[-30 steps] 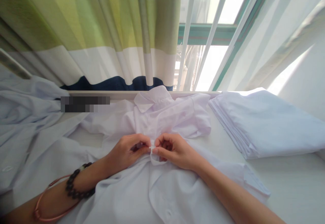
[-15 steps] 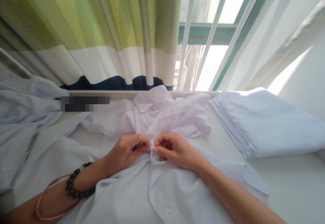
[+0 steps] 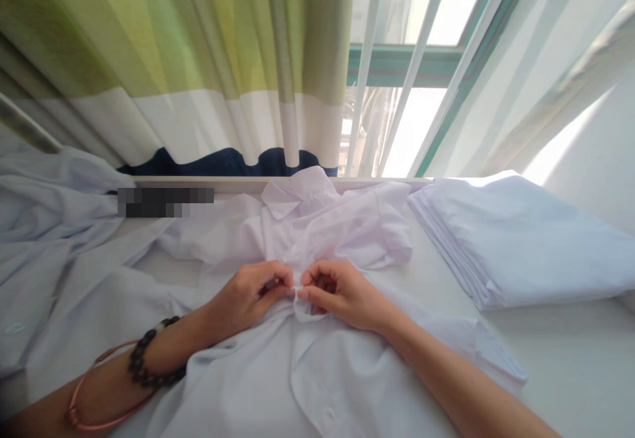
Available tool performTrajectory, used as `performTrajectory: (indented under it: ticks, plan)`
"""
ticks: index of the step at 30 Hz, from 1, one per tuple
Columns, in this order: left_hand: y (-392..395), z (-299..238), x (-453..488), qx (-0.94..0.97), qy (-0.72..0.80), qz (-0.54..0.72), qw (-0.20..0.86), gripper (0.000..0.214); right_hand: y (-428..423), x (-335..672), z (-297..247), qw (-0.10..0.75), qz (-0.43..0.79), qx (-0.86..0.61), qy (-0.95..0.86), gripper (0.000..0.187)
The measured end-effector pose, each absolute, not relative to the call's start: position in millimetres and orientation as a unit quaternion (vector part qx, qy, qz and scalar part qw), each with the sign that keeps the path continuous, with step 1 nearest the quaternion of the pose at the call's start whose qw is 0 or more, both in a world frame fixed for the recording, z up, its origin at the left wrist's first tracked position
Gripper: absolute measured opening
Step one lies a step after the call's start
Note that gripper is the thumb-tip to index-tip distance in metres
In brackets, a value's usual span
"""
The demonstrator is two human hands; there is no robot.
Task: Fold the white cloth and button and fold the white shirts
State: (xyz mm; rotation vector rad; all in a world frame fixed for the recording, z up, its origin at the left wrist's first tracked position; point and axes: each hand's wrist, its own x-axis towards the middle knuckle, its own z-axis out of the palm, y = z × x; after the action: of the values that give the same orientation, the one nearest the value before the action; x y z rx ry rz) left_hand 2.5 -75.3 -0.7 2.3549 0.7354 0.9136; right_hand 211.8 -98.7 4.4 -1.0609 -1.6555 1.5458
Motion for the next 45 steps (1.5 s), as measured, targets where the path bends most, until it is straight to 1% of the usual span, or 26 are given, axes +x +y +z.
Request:
performTrajectory:
  ticks: [3,9,12,20,29,36,45]
  plan:
    - [-76.0,0.9,2.7,0.861,0.277,0.328,0.272,0.008,-99.7,211.2,5.3,0.313,0.578,-0.400,-0.639,0.020]
    - [-76.4,6.9,3.7,0.827,0.318,0.293,0.361,0.005,-101.4,209.7,6.7,0.313,0.550,-0.403,-0.661,0.020]
    - [-75.9,7.8,3.8,0.820,0.326,0.291,0.370,0.005,-101.7,210.2,5.7,0.308,0.532,-0.404,-0.677,0.018]
    - [-75.4,0.3,3.2,0.833,0.324,0.312,0.323,0.004,-103.3,210.3,4.3,0.307,0.520,-0.397,-0.692,0.018]
    - [-77.2,3.1,2.4,0.875,0.289,0.309,0.236,0.008,-102.1,211.1,-0.8,0.331,0.444,-0.399,-0.731,0.013]
    - [-74.6,3.7,3.5,0.871,0.277,0.307,0.264,0.008,-101.3,212.0,0.7,0.333,0.516,-0.393,-0.684,0.019]
    - [-73.7,1.0,2.6,0.880,0.261,0.314,0.243,0.009,-100.3,210.0,2.0,0.336,0.516,-0.406,-0.675,0.023]
